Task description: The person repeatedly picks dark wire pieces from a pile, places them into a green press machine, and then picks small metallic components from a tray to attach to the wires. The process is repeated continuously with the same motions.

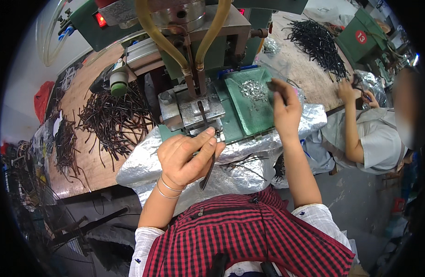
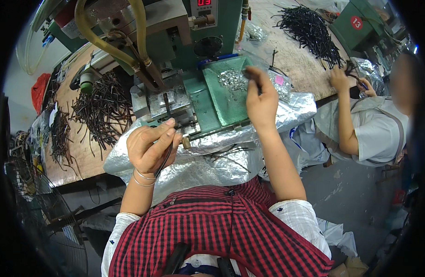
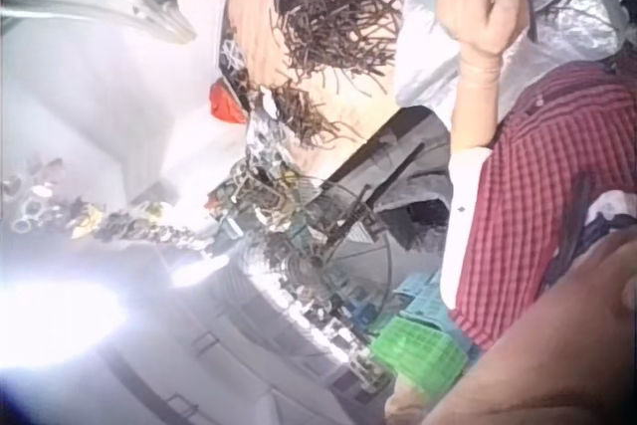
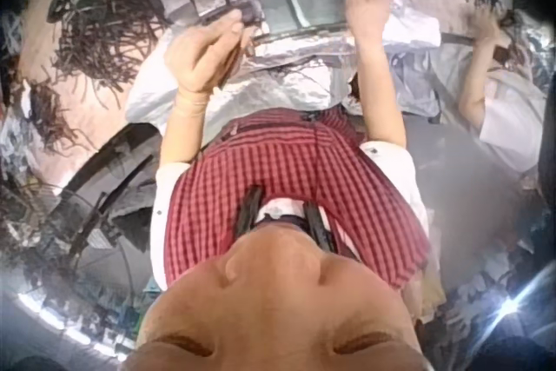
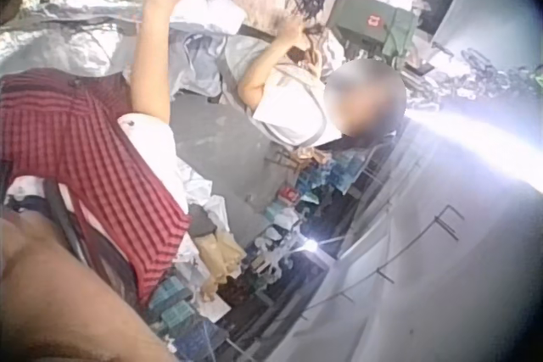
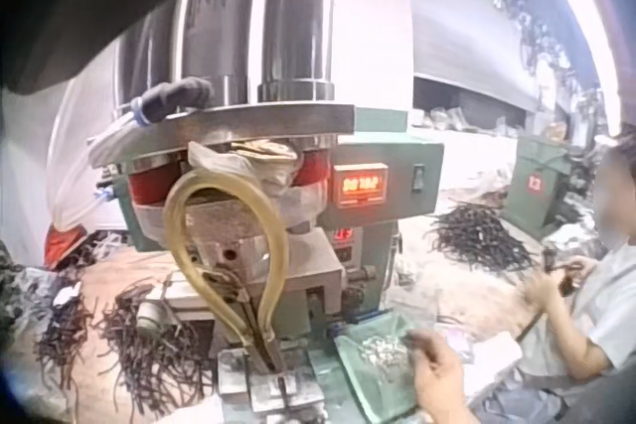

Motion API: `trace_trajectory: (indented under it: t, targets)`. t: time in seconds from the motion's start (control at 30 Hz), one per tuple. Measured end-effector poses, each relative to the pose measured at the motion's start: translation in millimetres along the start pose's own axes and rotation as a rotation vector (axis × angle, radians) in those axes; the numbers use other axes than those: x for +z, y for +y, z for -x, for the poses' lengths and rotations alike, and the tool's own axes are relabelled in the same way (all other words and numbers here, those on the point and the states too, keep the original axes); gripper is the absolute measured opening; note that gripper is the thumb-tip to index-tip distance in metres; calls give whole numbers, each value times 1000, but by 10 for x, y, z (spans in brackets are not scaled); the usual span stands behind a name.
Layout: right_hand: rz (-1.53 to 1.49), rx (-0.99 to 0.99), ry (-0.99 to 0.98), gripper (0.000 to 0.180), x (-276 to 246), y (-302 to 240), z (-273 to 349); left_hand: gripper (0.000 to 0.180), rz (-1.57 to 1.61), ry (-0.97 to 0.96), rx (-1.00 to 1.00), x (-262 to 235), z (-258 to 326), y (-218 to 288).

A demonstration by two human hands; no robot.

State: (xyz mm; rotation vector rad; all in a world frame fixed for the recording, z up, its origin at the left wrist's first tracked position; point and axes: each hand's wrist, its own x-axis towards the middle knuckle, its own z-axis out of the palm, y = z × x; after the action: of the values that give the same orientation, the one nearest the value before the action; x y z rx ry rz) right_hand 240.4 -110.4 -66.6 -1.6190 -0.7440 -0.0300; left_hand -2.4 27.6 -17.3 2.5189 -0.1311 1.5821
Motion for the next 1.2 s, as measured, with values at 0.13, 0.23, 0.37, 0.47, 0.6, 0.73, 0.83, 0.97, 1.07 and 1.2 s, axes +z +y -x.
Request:
trace_trajectory:
  t: [0.13,0.23,0.37,0.47,0.6,0.73,0.83,0.97,1.07,1.2]
  targets:
    - [212,120,-101,25,-28,23,63,32,-13,26,28,25,-25,-21]
    - [363,72,-193,16,3,47,245,32,2,17,56,20,-60,-63]
    - [623,-225,-154,14,131,-38,320,30,41,-9,-6,-36,31,-20]
    - [710,-307,-172,11,180,-81,264,32,61,-9,-90,-64,53,75]
    - [495,-53,-97,8,139,-54,352,24,-136,-128,-141,-561,308,181]
    - [262,34,-65,10,38,-81,356,20,-367,144,-458,-1092,474,-342]
    - [195,-42,-85,14,124,-230,323,18,-515,-208,-476,-1309,680,-881]
    - [126,24,-130,15,250,-323,276,18,-737,-806,-354,-1297,909,-1368]
    - [135,129,-122,14,189,-109,295,10,-777,-828,-211,-1246,1215,-1879]
    - [173,146,14,12,-154,-63,487,16,-621,-637,-304,-1304,1194,-1939]
